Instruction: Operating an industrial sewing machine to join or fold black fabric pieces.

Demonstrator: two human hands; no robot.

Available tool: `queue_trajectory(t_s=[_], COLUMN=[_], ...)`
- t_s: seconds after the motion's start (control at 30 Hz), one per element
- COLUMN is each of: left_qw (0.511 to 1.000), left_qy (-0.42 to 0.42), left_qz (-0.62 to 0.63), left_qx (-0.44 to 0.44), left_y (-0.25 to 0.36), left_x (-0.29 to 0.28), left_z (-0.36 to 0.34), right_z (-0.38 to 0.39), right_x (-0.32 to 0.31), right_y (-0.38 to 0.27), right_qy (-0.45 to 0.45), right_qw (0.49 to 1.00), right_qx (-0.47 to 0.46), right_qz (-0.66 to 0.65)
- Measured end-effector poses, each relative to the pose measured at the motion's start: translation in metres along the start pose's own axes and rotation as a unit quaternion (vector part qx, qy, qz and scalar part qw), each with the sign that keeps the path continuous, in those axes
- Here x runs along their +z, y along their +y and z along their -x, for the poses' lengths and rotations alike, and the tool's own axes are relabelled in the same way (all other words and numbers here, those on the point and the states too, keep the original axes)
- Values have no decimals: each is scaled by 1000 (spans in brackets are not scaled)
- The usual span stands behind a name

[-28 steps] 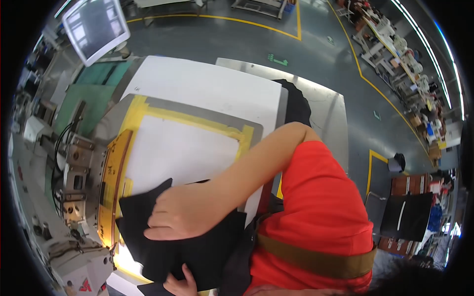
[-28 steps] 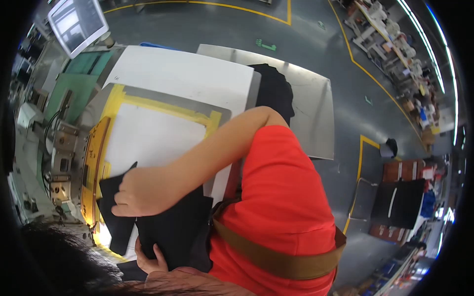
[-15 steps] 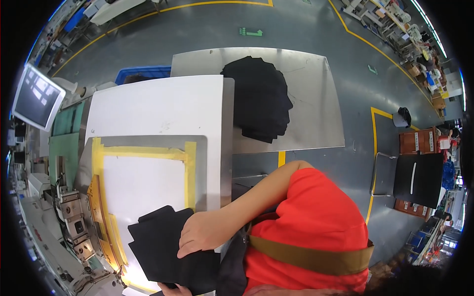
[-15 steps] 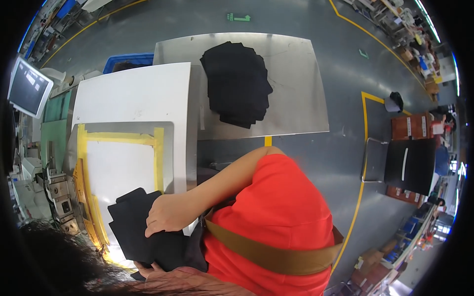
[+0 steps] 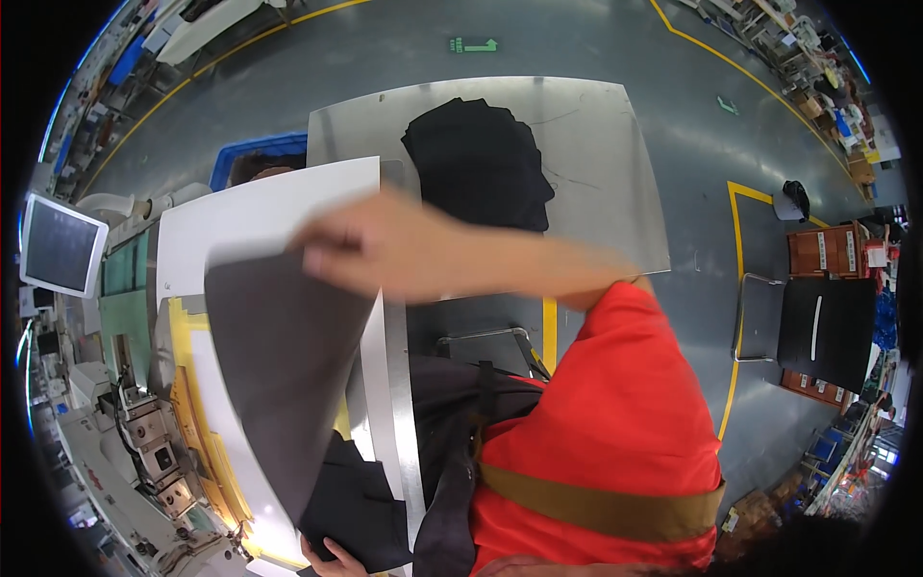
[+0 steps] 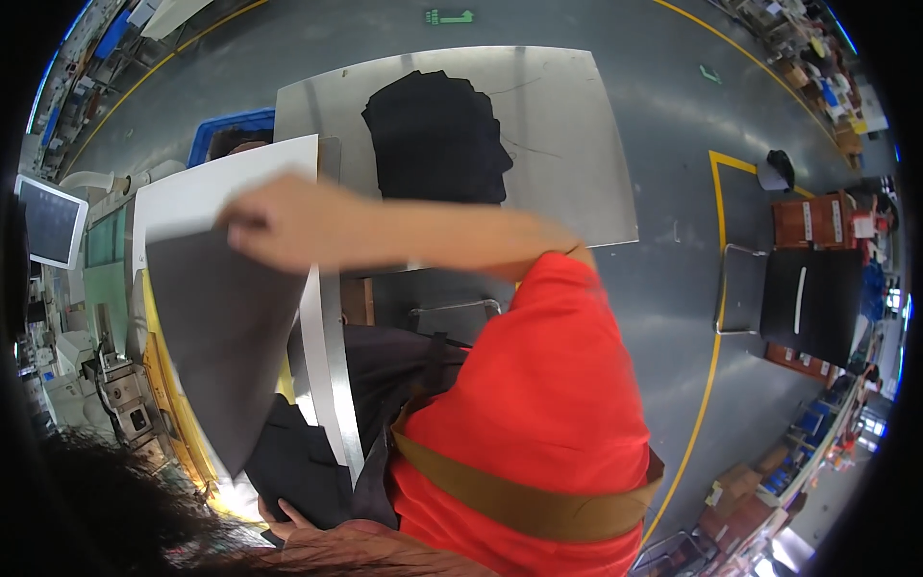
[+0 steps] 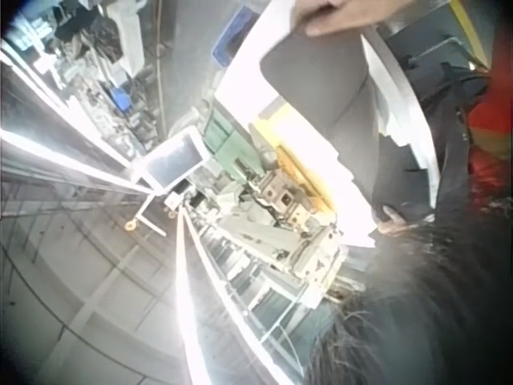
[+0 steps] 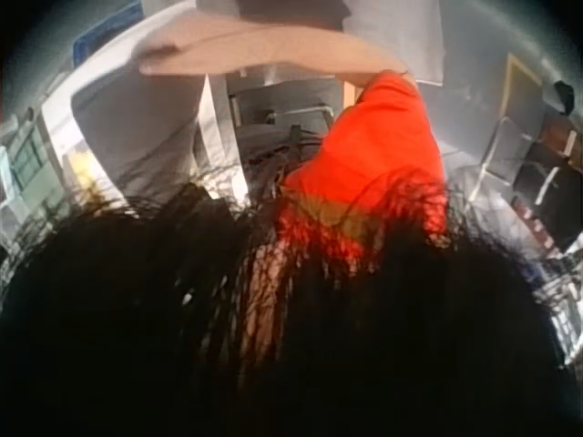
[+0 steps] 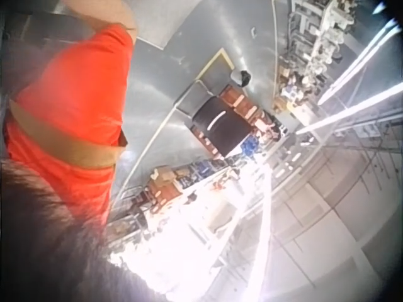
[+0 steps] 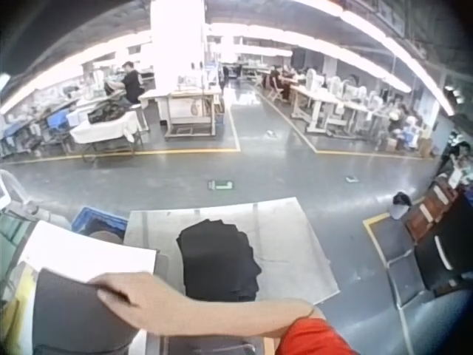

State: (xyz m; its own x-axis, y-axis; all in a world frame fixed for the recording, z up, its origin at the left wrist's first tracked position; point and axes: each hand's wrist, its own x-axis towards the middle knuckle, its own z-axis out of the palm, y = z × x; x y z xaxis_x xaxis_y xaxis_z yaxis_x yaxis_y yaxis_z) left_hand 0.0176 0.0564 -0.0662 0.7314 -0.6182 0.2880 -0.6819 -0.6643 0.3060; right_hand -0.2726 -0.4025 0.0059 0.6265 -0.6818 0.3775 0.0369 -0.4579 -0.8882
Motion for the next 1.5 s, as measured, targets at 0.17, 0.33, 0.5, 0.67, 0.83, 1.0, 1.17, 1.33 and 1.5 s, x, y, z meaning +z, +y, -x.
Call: queue_trajectory(t_s=[0.17,0.33,0.5,0.67,0.83,1.0,1.17,1.33,1.5], left_qw=[998,999,995,986,996,985,967,992,968], left_qy=[-15,-28,-43,-82,-66,-148,-221,-98,90], left_qz=[58,23,93,132,42,94,122,30,-92], left_qx=[-37,13,-5,-55,-30,-1,-44,-73,-217], left_y=[13,-9,8,38,29,48,59,72,23], left_x=[-4,-3,-3,-5,-8,-36,-46,-69,-76], left_z=[-2,-5,-2,-5,-5,-21,-38,4,60], right_z=[-54,-45,13,125,133,36,-46,-82,-85], right_x=[-137,-166,-127,-61,9,23,94,221,330], right_y=[26,17,114,208,109,-10,-35,-43,-42], right_qy=[235,326,228,35,-602,-664,-651,-632,-639], right_qw=[894,837,871,905,749,746,759,771,755], right_qx=[-70,-140,-78,155,200,44,-2,-70,-124], right_qz=[375,416,428,395,192,-30,-12,-32,-82])
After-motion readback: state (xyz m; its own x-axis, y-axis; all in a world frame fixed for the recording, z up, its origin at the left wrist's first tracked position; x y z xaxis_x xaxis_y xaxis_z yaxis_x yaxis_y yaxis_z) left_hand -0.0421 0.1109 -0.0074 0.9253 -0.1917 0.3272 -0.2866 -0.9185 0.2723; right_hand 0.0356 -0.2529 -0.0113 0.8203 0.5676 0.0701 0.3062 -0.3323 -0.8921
